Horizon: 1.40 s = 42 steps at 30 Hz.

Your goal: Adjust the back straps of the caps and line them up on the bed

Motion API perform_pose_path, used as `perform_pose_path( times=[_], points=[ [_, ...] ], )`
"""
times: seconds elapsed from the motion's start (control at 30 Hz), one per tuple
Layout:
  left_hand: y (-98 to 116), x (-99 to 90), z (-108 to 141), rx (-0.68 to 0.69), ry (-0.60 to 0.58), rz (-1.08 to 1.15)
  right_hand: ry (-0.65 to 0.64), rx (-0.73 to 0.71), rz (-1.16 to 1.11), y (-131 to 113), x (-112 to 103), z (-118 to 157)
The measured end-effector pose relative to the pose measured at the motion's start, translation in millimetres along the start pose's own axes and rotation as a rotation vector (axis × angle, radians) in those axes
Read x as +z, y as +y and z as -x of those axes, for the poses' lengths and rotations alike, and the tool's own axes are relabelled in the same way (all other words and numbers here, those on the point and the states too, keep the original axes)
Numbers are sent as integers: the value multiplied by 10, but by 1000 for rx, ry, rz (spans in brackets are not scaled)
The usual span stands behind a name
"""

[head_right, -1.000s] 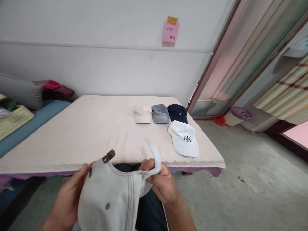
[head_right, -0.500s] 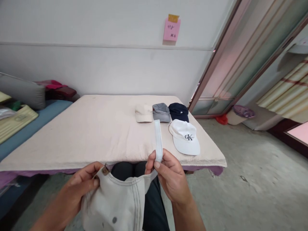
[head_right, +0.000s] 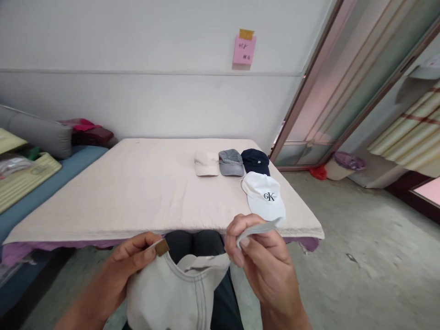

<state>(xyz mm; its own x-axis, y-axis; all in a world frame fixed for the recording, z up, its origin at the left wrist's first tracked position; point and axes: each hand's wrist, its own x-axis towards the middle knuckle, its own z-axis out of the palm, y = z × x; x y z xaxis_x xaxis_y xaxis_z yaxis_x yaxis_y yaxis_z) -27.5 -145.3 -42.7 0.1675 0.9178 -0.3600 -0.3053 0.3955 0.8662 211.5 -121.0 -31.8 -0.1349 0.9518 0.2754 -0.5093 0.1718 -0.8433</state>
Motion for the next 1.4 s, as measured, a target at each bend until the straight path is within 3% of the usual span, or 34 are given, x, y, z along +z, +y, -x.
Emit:
perform_pose_path(
  times=[0.33,0.63,0.83,1.07,1.4],
  points=[
    [-53,26,29,-7,-69,156,-104,373,134,174,122,41],
    [-13,91,8,-60,-14,221,-165,404,128,212,200,10],
    [1,98,-3,-118,52,216,-287,363,315,170,212,-25],
    [44,131,-11,-130,61,214,-341,315,501,101,313,-96],
    [65,116,-30,-109,32,169,-295,436,192,200,330,-148]
  ],
)
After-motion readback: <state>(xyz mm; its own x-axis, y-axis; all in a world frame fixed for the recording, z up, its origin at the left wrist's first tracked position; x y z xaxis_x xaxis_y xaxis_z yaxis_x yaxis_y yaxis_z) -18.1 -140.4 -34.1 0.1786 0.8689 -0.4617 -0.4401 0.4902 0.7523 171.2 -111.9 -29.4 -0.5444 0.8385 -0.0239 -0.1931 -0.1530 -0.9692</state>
